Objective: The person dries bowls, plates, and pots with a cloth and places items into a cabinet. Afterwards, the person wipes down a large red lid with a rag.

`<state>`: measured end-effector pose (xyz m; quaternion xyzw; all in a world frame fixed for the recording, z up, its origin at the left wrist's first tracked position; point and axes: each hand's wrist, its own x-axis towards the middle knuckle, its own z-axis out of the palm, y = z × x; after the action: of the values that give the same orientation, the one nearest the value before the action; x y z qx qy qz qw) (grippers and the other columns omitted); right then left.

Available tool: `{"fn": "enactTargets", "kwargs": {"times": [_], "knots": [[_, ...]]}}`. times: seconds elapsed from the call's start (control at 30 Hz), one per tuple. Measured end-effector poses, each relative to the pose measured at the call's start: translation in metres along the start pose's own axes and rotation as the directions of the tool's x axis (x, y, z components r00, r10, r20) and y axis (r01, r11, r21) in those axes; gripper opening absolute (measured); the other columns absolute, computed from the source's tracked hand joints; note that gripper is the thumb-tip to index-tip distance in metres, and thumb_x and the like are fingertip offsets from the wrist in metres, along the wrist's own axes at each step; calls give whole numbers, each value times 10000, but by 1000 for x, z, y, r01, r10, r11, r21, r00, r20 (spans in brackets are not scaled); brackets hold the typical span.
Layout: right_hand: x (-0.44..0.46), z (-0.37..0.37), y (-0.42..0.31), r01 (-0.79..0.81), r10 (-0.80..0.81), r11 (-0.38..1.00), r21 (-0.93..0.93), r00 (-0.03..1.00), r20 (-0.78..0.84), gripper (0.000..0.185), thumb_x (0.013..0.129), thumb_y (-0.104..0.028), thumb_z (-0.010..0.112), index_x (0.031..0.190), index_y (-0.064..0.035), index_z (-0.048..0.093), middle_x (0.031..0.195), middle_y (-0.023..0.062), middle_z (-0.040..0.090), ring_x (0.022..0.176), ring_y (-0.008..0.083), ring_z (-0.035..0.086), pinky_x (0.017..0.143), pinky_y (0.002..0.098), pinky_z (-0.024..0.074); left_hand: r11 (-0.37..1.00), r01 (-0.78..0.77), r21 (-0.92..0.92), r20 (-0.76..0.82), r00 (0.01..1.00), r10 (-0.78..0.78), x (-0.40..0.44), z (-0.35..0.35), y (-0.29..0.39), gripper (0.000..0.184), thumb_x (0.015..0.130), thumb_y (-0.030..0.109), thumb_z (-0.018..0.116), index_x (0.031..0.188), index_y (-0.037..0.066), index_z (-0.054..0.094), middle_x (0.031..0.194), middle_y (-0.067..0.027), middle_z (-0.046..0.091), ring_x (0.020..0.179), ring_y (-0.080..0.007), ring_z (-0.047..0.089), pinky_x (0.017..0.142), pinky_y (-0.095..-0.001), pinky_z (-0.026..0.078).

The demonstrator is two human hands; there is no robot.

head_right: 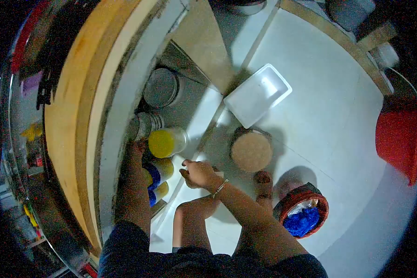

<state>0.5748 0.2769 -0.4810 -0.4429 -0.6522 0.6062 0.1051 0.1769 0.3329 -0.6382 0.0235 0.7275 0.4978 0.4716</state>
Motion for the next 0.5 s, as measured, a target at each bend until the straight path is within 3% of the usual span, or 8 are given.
{"fn": "enactTargets", "kwargs": {"times": [0.13, 0.4, 0.5], "knots": [[-9, 9, 22, -53, 53, 999, -2, 999, 0, 345, 806, -306, 455, 1053, -69, 504, 706, 173, 601, 695, 326, 595, 665, 455, 452, 999, -48, -20, 50, 998, 49, 108, -38, -32, 132, 840, 160, 441, 837, 51, 516, 730, -89, 510, 623, -201, 450, 510, -341, 381], [-11, 32, 59, -23, 24, 1000, 8, 997, -72, 342, 792, -294, 482, 1020, -42, 525, 736, 173, 602, 680, 342, 589, 689, 436, 449, 998, -56, 8, -70, 996, 56, 36, 23, 7, 142, 840, 174, 457, 879, 49, 514, 775, -86, 519, 664, -187, 467, 560, -317, 391], [-11, 43, 76, 85, -92, 994, -75, 991, -97, 244, 797, -223, 477, 963, -58, 545, 855, 145, 590, 776, 341, 562, 698, 406, 452, 997, -65, 34, -81, 994, 68, 28, 29, 10, 150, 840, 178, 463, 895, 49, 513, 792, -85, 522, 679, -182, 474, 579, -308, 395]]}}
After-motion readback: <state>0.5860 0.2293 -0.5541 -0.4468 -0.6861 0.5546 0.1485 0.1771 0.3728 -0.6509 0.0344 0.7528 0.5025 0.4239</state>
